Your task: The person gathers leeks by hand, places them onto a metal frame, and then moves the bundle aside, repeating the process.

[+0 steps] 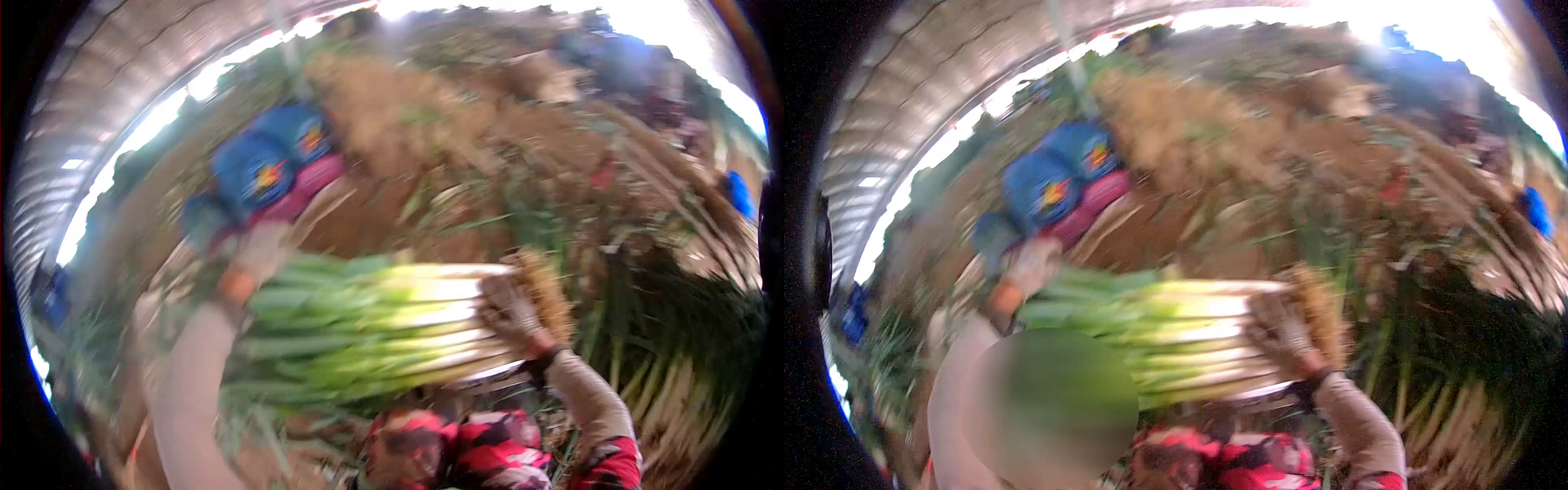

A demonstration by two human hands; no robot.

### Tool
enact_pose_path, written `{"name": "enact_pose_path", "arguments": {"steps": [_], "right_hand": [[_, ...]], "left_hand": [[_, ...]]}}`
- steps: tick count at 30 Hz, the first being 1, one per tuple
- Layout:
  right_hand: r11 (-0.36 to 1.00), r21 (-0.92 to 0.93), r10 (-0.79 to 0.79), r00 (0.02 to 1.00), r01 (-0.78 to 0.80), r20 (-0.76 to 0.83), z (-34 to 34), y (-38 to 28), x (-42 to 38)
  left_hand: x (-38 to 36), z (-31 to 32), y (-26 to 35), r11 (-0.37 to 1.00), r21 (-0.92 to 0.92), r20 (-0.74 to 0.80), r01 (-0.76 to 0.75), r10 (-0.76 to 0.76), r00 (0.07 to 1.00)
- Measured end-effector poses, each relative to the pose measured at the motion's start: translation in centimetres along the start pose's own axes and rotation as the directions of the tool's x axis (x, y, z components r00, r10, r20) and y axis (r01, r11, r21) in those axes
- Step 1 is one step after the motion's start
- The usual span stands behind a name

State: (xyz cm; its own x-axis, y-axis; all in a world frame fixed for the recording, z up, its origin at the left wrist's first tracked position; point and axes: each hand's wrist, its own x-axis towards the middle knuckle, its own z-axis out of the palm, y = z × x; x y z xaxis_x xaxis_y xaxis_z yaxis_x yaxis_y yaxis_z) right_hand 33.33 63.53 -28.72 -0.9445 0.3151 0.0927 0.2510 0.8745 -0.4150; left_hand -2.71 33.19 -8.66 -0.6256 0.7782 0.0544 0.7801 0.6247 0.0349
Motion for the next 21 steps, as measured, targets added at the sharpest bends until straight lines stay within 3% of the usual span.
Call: {"name": "enact_pose_path", "arguments": {"steps": [1, 2, 4, 6, 7, 10, 11, 14, 16, 18, 19, 20, 21], "right_hand": [[1.0, 0.008, -0.004, 0.999, 0.004, -0.054, 0.8, 0.5, -0.2], [0.995, -0.086, 0.038, 0.999, -0.04, -0.017, 1.0, 0.3, 0.2], [0.992, -0.128, -0.003, 0.997, -0.006, -0.074, -0.1, -0.8, 0.1], [0.993, -0.116, -0.021, 0.99, 0.005, -0.138, -0.2, -1.1, 0.0], [0.994, -0.102, -0.055, 0.981, 0.036, -0.184, 0.1, -0.9, 0.1], [0.992, -0.111, -0.079, 0.981, 0.06, -0.176, 0.6, -0.4, 0.0], [0.995, -0.097, -0.021, 0.988, 0.006, -0.154, 0.6, -0.6, -0.1], [0.998, -0.055, -0.02, 0.99, 0.012, -0.138, 0.5, -0.4, -0.1], [0.998, -0.051, -0.033, 0.99, 0.026, -0.14, 0.8, -0.3, 0.0], [0.997, -0.072, -0.015, 0.99, 0.005, -0.139, 0.8, 0.1, -0.2], [0.996, -0.092, 0.003, 0.991, -0.015, -0.133, 0.8, 0.4, -0.5], [0.995, -0.103, -0.003, 0.993, -0.009, -0.116, 0.7, -0.2, -0.3], [0.989, 0.144, -0.021, 0.998, 0.029, -0.052, -0.1, -0.1, -0.6]], "left_hand": [[0.4, 3.6, -1.0, 0.969, -0.036, -0.088, -0.243, 0.239, 0.967], [0.6, 3.3, 1.2, 0.952, 0.026, 0.161, -0.305, 0.297, 0.941], [0.7, 5.6, 2.3, 0.902, -0.076, 0.162, -0.424, 0.431, 0.888], [1.1, 7.6, 3.1, 0.905, -0.026, 0.23, -0.424, 0.418, 0.879], [1.0, 7.6, 3.6, 0.905, -0.021, 0.188, -0.425, 0.421, 0.887], [1.3, 6.8, 4.6, 0.909, -0.028, 0.262, -0.415, 0.408, 0.875], [1.0, 6.7, 4.9, 0.897, -0.045, 0.174, -0.441, 0.441, 0.88], [1.4, 5.4, 2.9, 0.95, -0.252, 0.103, -0.186, 0.218, 0.971], [0.9, 5.2, -2.7, 0.894, -0.419, -0.219, -0.159, 0.07, 0.973], [0.0, 2.0, -9.5, 0.844, -0.51, -0.153, 0.168, -0.281, 0.947], [-2.2, -0.1, -7.9, 0.623, -0.777, -0.125, 0.09, -0.294, 0.948], [-3.6, -1.3, -9.5, 0.651, -0.752, -0.168, 0.098, -0.333, 0.928], [-5.0, -1.7, -11.4, 0.73, -0.672, -0.231, 0.129, -0.372, 0.899]]}}
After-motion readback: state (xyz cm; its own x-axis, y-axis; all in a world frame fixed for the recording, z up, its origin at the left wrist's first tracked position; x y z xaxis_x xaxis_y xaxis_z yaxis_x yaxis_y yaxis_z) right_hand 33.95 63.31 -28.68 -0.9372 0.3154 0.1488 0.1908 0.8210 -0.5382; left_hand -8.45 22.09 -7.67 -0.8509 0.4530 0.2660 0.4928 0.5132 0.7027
